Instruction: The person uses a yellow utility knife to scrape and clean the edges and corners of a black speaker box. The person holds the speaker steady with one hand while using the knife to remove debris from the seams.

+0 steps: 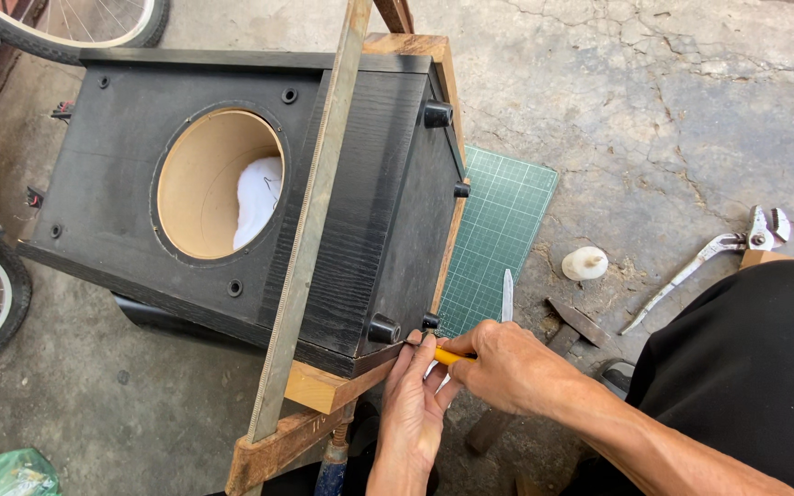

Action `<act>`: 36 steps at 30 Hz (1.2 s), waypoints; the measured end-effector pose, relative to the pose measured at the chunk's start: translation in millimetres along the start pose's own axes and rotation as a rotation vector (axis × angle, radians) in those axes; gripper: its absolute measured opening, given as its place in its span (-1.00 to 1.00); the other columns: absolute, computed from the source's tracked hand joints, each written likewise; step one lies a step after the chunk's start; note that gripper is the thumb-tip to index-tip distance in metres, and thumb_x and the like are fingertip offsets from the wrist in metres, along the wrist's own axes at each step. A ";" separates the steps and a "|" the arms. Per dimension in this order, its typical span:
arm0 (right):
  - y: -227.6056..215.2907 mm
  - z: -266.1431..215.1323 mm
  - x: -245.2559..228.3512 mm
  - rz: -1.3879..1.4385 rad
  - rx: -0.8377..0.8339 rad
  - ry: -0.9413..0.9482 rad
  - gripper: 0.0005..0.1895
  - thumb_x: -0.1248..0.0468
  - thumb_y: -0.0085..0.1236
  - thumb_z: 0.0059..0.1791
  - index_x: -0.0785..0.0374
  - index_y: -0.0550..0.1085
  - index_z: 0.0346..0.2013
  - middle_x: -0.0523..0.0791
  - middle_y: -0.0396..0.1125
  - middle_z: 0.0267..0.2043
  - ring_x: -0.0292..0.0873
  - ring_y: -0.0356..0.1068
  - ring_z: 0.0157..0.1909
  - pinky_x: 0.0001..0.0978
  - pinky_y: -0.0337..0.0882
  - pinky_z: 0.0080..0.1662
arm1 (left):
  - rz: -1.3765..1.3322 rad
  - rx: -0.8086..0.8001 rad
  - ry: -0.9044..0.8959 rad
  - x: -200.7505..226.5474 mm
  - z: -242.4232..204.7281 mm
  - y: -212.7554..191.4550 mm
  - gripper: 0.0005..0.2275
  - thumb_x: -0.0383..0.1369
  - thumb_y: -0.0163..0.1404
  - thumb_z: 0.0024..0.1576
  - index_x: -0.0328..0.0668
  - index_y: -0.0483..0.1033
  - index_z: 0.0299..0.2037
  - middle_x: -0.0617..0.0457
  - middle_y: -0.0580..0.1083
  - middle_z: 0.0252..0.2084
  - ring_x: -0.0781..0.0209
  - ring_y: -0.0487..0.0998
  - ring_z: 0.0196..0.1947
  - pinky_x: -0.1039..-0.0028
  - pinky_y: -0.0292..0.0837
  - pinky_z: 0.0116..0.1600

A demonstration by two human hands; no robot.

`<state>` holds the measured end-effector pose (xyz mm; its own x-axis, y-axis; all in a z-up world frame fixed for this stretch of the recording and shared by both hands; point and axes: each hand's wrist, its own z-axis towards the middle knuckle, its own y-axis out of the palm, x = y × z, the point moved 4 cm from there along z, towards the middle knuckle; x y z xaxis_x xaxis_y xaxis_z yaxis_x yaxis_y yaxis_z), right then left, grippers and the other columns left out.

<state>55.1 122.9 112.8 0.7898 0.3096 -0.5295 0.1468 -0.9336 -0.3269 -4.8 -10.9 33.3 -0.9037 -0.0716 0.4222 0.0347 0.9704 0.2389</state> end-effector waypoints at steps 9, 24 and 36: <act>1.0 -13.9 -5.2 0.068 -0.008 0.021 -0.55 0.12 -0.10 0.07 -0.28 0.56 0.19 -0.23 0.44 -0.51 -0.26 0.12 -0.59 -0.34 0.24 -0.42 | 0.037 -0.020 0.022 3.8 -8.4 -3.2 -0.89 -0.47 0.09 0.24 -0.16 0.50 -0.06 -0.09 0.56 -0.08 0.10 0.59 -0.07 0.25 0.58 -0.06; -7.4 -9.1 -6.5 0.016 -0.053 0.035 -0.56 0.06 -0.14 0.08 -0.36 0.57 0.17 -0.34 0.61 -0.17 -0.37 0.18 -0.61 -0.47 0.32 -0.42 | 0.038 0.055 0.004 14.4 -28.3 18.6 -0.62 -0.46 0.08 0.18 -0.21 0.41 0.23 -0.23 0.55 0.02 0.00 0.57 -0.01 0.14 0.56 0.04; 9.2 5.2 4.7 0.007 -0.012 0.059 -0.49 0.16 -0.12 -0.01 -0.28 0.58 0.17 -0.16 0.51 -0.44 -0.23 0.20 -0.55 -0.37 0.34 -0.35 | 0.078 -0.073 0.026 -10.6 15.5 -9.7 -0.90 -0.43 0.12 0.23 -0.19 0.47 -0.15 -0.11 0.55 -0.12 0.07 0.60 -0.14 0.27 0.60 -0.08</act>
<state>57.0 116.8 103.2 0.8247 0.2924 -0.4841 0.1481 -0.9378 -0.3141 -2.2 -16.0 12.9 -0.8855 -0.0033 0.4647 0.1368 0.9538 0.2674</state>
